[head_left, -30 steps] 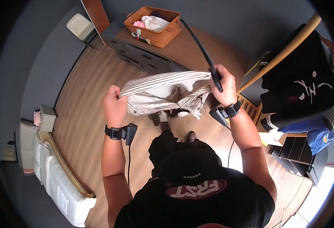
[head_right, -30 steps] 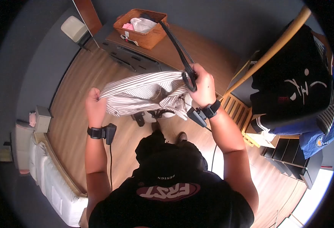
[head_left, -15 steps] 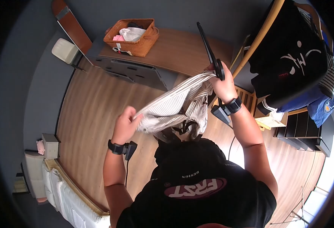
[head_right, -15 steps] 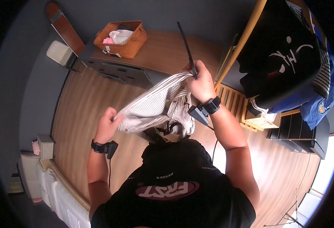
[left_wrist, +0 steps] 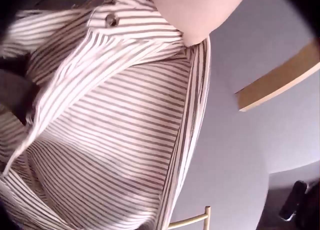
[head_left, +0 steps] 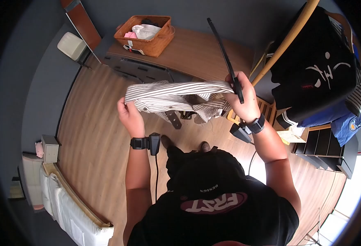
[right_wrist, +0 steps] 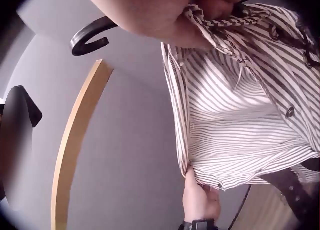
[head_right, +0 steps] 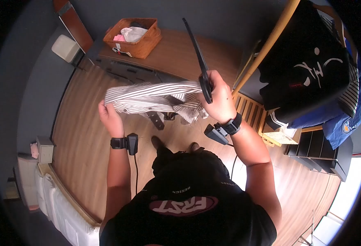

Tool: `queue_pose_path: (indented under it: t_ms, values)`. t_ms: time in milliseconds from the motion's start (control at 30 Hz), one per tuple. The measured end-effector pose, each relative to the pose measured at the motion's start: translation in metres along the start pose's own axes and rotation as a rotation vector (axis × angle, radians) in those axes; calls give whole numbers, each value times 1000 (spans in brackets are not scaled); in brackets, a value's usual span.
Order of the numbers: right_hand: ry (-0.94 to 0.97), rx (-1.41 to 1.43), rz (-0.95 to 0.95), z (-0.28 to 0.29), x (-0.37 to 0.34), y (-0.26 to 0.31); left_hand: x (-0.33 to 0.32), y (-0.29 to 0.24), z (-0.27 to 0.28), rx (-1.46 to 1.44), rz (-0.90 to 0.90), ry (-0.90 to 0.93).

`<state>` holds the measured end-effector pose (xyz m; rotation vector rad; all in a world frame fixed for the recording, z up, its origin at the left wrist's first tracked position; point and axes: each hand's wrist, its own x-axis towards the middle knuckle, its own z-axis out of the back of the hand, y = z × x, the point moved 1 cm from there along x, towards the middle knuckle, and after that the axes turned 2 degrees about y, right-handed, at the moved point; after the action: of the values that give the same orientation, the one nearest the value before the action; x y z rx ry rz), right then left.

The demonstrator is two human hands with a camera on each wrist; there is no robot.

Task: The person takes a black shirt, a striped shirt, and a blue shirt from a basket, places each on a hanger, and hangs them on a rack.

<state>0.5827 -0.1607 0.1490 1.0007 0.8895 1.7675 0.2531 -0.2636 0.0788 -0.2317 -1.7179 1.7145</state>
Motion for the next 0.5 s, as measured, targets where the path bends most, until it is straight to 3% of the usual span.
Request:
queue_pose_path:
  t_ms: [67, 167, 333, 433, 500]
  values:
    - [22, 7, 0, -1, -1, 2, 0, -32, -12, -4, 32, -98]
    - [12, 25, 24, -4, -1, 3, 7, -37, -26, -193, 55, -128]
    - [2, 21, 2, -3, -1, 2, 20, -32, -22, 203, -146, -51]
    - [39, -31, -23, -1, -1, -3, 30, -46, -10, 492, -471, 23]
    - [85, -73, -17, -2, -1, -5, 36, -53, -4, 595, -502, 91]
